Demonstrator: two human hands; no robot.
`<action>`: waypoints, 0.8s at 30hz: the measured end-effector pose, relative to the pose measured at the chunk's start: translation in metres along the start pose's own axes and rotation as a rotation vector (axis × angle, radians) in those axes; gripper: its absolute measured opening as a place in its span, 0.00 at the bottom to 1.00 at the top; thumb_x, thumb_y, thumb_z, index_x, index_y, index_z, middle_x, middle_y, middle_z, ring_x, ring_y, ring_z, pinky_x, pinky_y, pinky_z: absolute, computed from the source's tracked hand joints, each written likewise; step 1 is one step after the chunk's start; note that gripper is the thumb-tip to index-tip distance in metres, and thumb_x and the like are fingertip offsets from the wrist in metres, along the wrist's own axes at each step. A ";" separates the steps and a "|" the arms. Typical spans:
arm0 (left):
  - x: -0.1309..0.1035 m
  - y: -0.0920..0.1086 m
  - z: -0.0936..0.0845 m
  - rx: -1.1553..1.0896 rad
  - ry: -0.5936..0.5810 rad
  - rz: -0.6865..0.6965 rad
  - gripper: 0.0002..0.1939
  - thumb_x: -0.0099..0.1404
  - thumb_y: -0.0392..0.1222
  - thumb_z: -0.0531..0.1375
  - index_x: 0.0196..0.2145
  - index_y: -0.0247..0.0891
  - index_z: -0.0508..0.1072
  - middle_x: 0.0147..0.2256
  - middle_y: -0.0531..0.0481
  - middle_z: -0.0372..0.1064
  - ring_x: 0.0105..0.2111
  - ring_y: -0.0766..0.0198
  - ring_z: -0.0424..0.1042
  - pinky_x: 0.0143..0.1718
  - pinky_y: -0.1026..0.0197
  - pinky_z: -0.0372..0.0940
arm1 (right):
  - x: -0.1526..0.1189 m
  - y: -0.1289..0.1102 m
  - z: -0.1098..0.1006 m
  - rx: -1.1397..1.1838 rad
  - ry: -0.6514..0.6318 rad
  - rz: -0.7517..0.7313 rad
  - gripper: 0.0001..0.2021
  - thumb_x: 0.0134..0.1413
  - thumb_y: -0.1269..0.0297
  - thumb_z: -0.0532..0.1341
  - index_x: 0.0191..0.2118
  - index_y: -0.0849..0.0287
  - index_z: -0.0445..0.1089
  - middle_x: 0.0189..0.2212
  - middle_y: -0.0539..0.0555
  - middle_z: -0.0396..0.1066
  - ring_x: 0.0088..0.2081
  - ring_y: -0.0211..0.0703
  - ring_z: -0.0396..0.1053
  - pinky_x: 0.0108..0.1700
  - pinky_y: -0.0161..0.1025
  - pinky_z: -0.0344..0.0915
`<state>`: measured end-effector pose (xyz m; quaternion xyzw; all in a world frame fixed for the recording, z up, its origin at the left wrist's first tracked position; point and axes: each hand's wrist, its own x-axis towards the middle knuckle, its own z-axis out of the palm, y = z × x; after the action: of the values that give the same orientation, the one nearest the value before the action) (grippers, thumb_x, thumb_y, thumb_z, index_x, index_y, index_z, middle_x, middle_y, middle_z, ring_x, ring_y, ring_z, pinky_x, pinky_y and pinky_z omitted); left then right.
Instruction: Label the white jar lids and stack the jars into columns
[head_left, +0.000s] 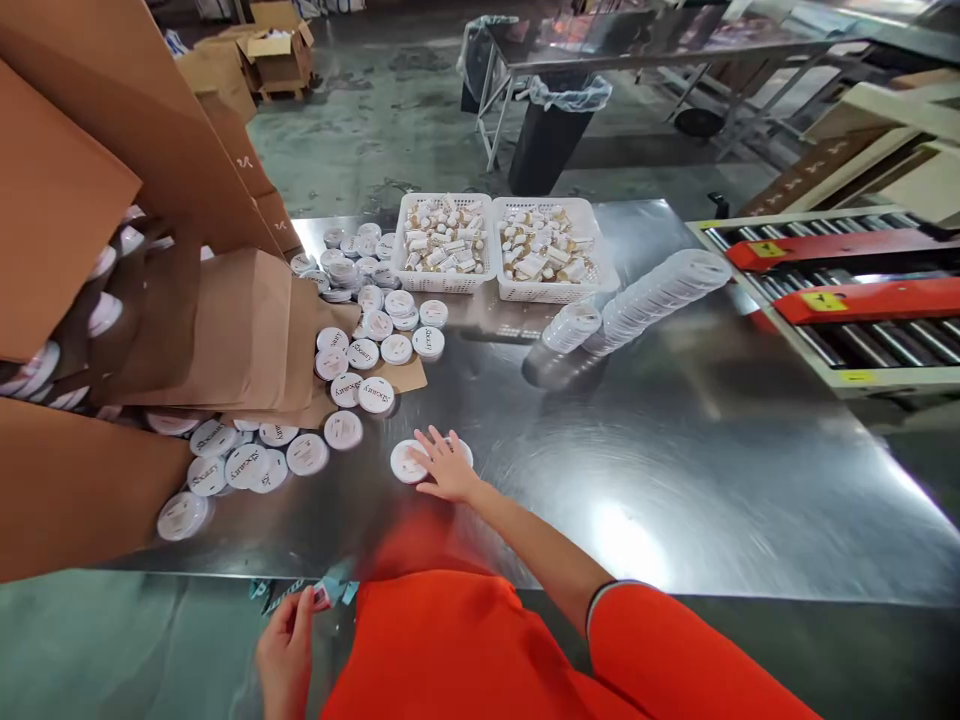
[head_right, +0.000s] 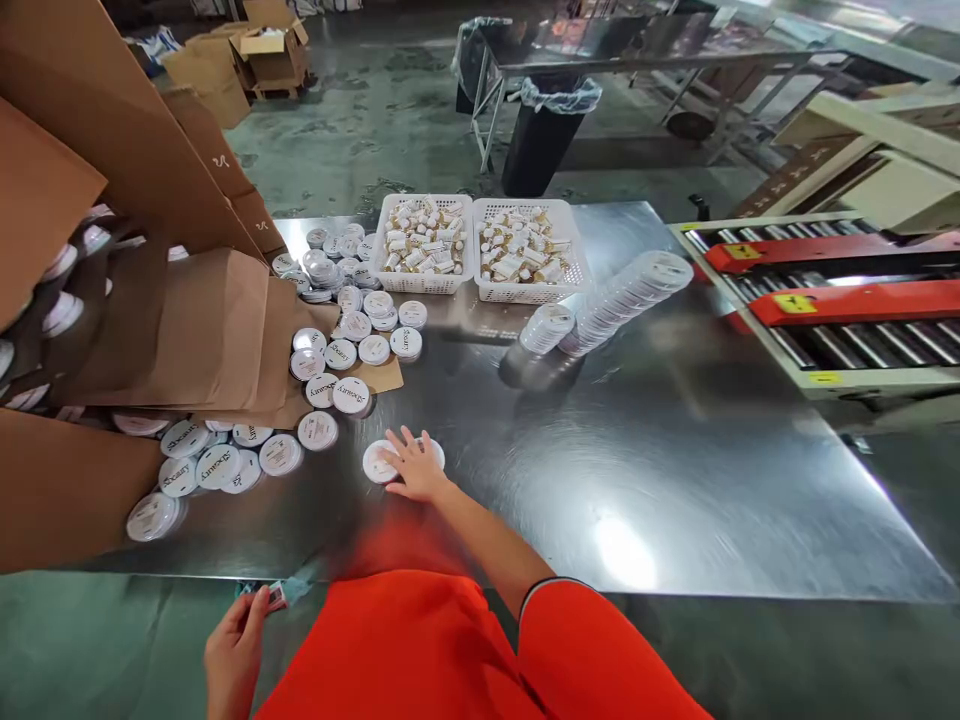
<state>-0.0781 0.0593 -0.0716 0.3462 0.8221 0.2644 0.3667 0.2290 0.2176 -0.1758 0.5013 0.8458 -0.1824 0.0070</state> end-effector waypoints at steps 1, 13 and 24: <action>0.001 0.000 0.000 0.003 0.004 -0.005 0.30 0.46 0.71 0.57 0.22 0.39 0.78 0.27 0.43 0.78 0.32 0.50 0.75 0.33 0.57 0.68 | 0.001 -0.001 0.003 -0.002 -0.006 -0.038 0.37 0.54 0.44 0.59 0.67 0.45 0.48 0.70 0.57 0.38 0.68 0.66 0.35 0.62 0.71 0.32; 0.010 -0.002 0.006 -0.050 -0.002 -0.049 0.31 0.45 0.73 0.57 0.21 0.40 0.79 0.27 0.43 0.79 0.33 0.48 0.77 0.36 0.55 0.70 | 0.055 -0.026 -0.016 -0.023 0.116 0.058 0.39 0.57 0.52 0.59 0.69 0.55 0.44 0.70 0.64 0.32 0.69 0.65 0.34 0.63 0.66 0.39; 0.007 -0.001 0.013 -0.047 0.127 -0.077 0.27 0.51 0.69 0.56 0.23 0.41 0.77 0.27 0.46 0.79 0.34 0.50 0.77 0.38 0.56 0.69 | 0.163 0.003 -0.046 0.381 0.083 0.183 0.33 0.48 0.66 0.65 0.61 0.58 0.58 0.54 0.62 0.67 0.54 0.54 0.65 0.53 0.46 0.63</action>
<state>-0.0715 0.0666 -0.0828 0.2881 0.8499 0.2907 0.3319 0.1584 0.3718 -0.1653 0.5754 0.7465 -0.3168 -0.1061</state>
